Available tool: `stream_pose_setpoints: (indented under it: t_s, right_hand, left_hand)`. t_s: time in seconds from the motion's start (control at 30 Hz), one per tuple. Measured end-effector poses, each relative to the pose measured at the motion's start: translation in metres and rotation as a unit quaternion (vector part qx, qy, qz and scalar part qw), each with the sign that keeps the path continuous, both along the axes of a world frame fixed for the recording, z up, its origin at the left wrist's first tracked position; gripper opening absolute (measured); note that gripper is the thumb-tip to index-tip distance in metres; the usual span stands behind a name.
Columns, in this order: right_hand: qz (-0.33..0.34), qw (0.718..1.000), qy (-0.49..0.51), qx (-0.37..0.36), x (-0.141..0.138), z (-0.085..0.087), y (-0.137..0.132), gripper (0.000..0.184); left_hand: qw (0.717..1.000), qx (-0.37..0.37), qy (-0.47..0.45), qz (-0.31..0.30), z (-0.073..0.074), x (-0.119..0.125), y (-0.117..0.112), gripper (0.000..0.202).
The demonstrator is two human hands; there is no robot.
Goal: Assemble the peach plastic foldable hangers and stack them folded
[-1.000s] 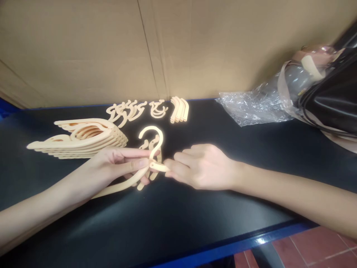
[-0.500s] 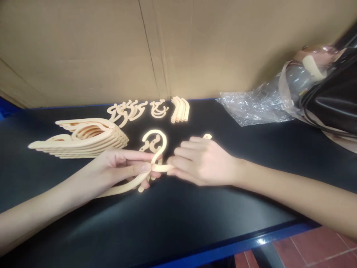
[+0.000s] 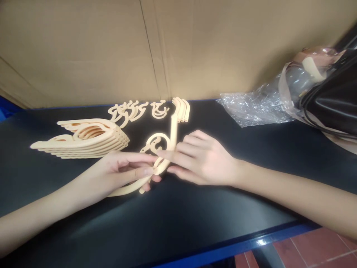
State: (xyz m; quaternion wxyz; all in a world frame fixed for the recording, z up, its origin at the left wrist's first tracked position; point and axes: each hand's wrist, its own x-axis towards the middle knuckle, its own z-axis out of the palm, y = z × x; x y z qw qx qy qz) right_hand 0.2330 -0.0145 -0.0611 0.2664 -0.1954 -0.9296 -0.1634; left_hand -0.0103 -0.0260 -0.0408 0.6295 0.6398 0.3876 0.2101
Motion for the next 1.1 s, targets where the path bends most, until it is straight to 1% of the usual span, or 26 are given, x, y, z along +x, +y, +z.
stream_pose_setpoints:
  t_s: [0.1,0.17,0.23,0.3,0.37,0.43,0.53,0.6,0.63,0.73,0.8,1.0,1.1]
  right_hand:
    - [0.023,0.999,-0.027,-0.039,-0.001,0.001,0.0,0.029]
    - [0.02,0.997,-0.015,-0.067,-0.002,0.002,-0.001,0.03]
    - [0.014,0.995,0.012,-0.096,-0.003,0.003,-0.003,0.034]
    - [0.006,0.99,0.041,-0.134,-0.004,0.003,-0.003,0.035]
    - [-0.019,0.982,0.07,-0.176,-0.004,0.002,-0.001,0.032]
    - [-0.058,0.968,0.102,-0.221,-0.002,0.001,0.003,0.025]
    - [-0.113,0.94,0.143,-0.288,0.001,0.0,0.009,0.015]
    - [-0.136,0.927,0.152,-0.316,0.003,-0.001,0.012,0.01]
    - [-0.143,0.924,0.15,-0.321,0.003,-0.002,0.013,0.009]
    - [-0.165,0.927,0.132,-0.309,0.004,-0.004,0.014,0.017]
    - [-0.182,0.932,0.12,-0.291,0.005,-0.006,0.015,0.02]
    - [-0.22,0.936,0.114,-0.249,0.007,-0.011,0.02,0.027]
    - [-0.23,0.935,0.113,-0.246,0.007,-0.011,0.021,0.025]
  left_hand:
    - [0.995,0.095,0.032,-0.004,-0.003,0.002,-0.005,0.016]
    - [0.981,0.182,0.066,-0.007,-0.007,0.002,-0.01,0.017]
    - [0.953,0.288,0.096,-0.008,-0.011,0.002,-0.014,0.02]
    - [0.915,0.387,0.113,-0.013,-0.014,0.0,-0.016,0.024]
    - [0.886,0.447,0.121,-0.022,-0.017,-0.001,-0.017,0.027]
    - [0.871,0.475,0.125,-0.028,-0.018,-0.003,-0.017,0.027]
    - [0.851,0.506,0.136,-0.039,-0.018,-0.003,-0.015,0.02]
    - [0.837,0.525,0.148,-0.044,-0.017,-0.003,-0.013,0.015]
    - [0.827,0.539,0.153,-0.042,-0.018,-0.003,-0.012,0.015]
    - [0.794,0.585,0.163,-0.033,-0.018,-0.003,-0.011,0.018]
    - [0.78,0.602,0.17,-0.033,-0.019,-0.003,-0.01,0.019]
    - [0.763,0.616,0.185,-0.062,-0.019,-0.003,-0.008,0.02]
    - [0.753,0.625,0.199,-0.055,-0.019,-0.003,-0.008,0.018]
